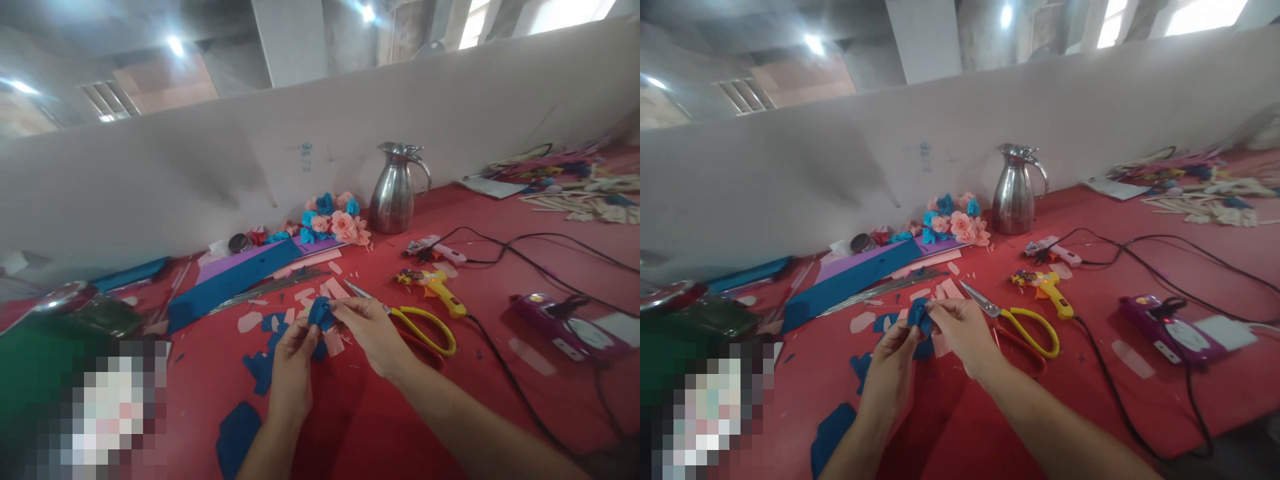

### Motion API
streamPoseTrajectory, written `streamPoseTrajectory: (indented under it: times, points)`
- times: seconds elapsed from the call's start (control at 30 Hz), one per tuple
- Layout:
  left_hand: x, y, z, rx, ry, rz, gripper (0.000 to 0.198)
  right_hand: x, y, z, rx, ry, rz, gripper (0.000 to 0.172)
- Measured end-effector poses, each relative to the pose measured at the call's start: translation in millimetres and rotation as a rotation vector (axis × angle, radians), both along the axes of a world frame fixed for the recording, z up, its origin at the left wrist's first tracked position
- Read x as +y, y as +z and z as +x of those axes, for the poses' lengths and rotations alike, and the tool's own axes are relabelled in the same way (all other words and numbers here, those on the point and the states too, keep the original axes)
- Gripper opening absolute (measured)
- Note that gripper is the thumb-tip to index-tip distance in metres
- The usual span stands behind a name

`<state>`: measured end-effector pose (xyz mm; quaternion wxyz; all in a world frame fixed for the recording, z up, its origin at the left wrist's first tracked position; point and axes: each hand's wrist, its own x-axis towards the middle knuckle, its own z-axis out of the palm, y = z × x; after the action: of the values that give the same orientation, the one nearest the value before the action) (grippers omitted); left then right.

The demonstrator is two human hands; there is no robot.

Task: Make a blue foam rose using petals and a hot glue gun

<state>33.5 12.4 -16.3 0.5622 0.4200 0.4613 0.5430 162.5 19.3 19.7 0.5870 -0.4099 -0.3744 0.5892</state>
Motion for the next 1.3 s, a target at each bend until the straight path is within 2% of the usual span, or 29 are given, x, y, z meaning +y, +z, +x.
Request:
streamPoseTrajectory:
  times: [0.13, 0.3, 0.4, 0.53, 0.67, 0.8, 1.3]
  points:
    - [0, 1.8, 1, -0.117, -0.008, -0.024, 0.013, -2, 2.6, 0, -0.014, -0.01, 0.024, 0.03]
    - [1, 6.7, 3, -0.205, 0.015, -0.064, 0.015, -5, 6.4, 1, 0.079, 0.01, 0.047, 0.032]
    - [2, 7.5, 2, -0.241, 0.005, -0.071, 0.016, -4, 6.2, 2, 0.096, 0.009, 0.016, 0.028]
    - [2, 6.1, 0, -0.287, 0.006, -0.085, 0.017, -3, 5.8, 2, 0.005, 0.071, -0.05, 0.022]
    - [1, 5.1, -1, -0.286, -0.01, -0.073, 0.015, -3, 7.2, 1, -0.012, 0.166, -0.02, 0.015]
    - [0, 7.4, 0, -0.273, -0.02, -0.055, 0.013, -4, 7.1, 1, -0.006, 0.186, -0.01, 0.011]
    - [-1, 11.8, -1, -0.255, 0.051, -0.082, 0.017, -3, -3.0, 0, 0.063, 0.195, -0.05, 0.025]
